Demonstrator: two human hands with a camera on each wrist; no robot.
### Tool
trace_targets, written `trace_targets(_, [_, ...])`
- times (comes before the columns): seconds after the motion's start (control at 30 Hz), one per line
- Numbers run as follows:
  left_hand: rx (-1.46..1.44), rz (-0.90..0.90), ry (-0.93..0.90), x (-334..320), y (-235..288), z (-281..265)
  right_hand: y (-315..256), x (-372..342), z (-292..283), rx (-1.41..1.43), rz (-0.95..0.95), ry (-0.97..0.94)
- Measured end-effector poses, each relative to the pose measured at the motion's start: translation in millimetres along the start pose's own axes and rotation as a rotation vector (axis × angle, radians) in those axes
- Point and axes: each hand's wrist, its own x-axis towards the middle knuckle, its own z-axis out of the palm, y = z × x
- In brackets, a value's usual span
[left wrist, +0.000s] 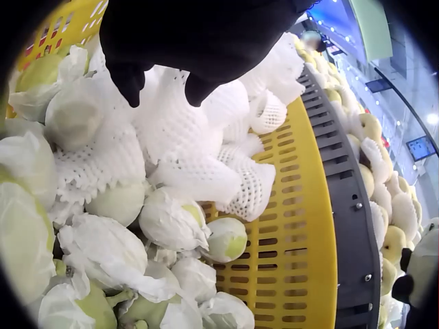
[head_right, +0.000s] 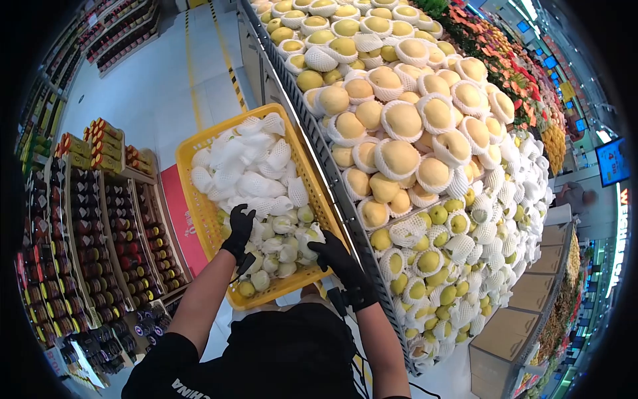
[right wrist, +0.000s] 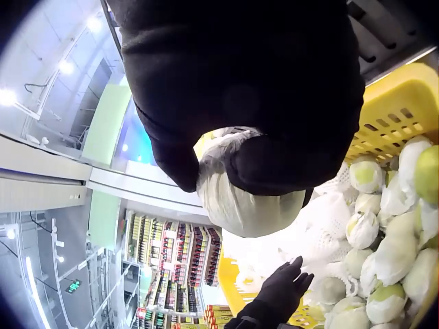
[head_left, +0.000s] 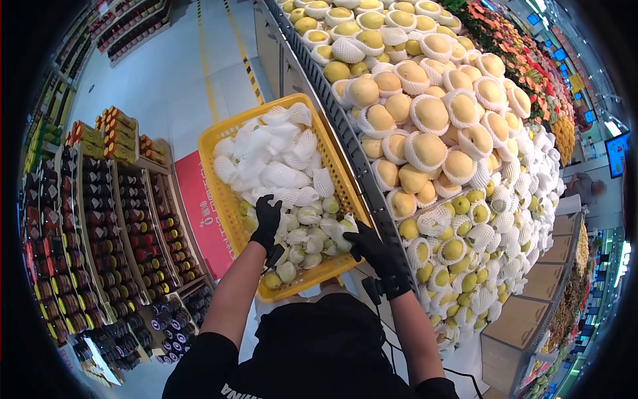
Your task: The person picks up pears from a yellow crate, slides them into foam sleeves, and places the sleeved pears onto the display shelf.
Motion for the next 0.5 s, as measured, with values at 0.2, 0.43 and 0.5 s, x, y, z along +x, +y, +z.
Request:
trace_targets(0.2, [-0.429, -0.248, -0.023, 2.7, 10.8, -9.8, 9.4, -5.6, 0.7, 0.326, -0.074, -0.092])
trace_targets(0.43, [-1.561, -0.615, -0.42, -10.7, 90.3, -80.2, 2.3, 10.7, -2.0, 0.553, -0.2, -0.256])
trace_targets(0.5, [-1.684, -0.633, -0.48, -10.7, 104.2, -89.3, -14.7, -2.2, 7.6, 0.105, -0.475, -0.182])
